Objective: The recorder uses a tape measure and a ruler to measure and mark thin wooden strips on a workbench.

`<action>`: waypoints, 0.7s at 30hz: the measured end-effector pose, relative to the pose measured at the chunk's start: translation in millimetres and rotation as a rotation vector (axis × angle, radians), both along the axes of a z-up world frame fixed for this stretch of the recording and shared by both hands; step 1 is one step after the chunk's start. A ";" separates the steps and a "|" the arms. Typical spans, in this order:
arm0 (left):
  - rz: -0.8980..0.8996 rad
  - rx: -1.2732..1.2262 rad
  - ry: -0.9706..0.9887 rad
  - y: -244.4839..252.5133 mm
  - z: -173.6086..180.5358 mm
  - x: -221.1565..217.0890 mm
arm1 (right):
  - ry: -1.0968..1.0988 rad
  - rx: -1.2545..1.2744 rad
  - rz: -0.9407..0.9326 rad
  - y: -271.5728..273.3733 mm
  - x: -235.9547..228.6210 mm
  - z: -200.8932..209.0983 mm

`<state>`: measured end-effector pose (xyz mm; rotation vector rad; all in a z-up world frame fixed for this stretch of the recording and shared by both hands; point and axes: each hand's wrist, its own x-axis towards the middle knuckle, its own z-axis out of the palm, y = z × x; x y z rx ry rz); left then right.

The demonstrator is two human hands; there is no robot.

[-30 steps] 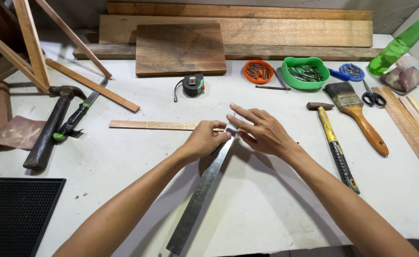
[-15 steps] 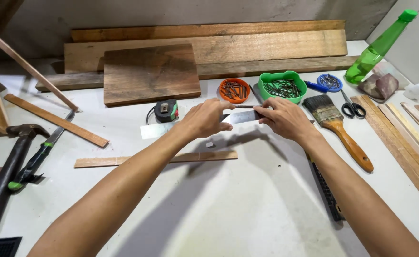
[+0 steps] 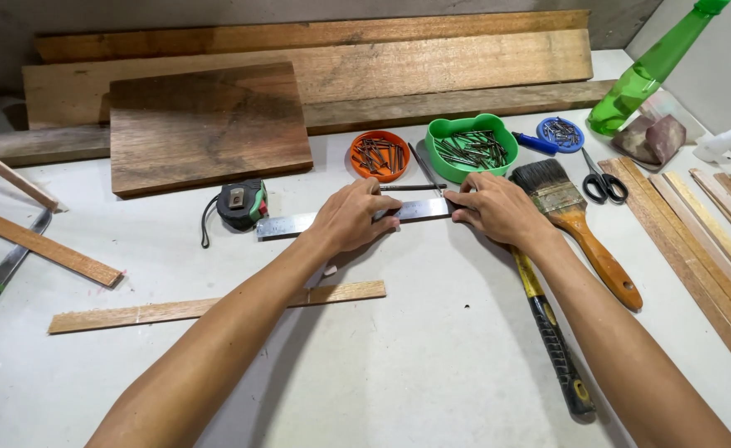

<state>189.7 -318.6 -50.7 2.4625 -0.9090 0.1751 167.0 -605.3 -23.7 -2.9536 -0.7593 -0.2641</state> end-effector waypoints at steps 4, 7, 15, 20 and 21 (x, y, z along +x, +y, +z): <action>-0.013 -0.037 -0.086 0.7 -1.5 -6.3 | 0.009 0.027 0.000 -1.6 1.7 -4.6; 0.003 0.024 -0.107 1.0 3.7 -9.9 | -0.034 -0.004 -0.016 1.9 -4.6 -4.2; -0.067 0.172 -0.267 10.1 1.3 -16.5 | -0.192 -0.100 -0.012 11.5 -13.9 -19.7; -0.062 0.135 -0.364 31.1 5.0 -38.7 | -0.137 -0.015 0.060 45.3 -44.6 -1.0; -0.061 0.123 -0.390 34.6 5.6 -43.6 | -0.162 0.028 0.113 52.0 -53.1 3.5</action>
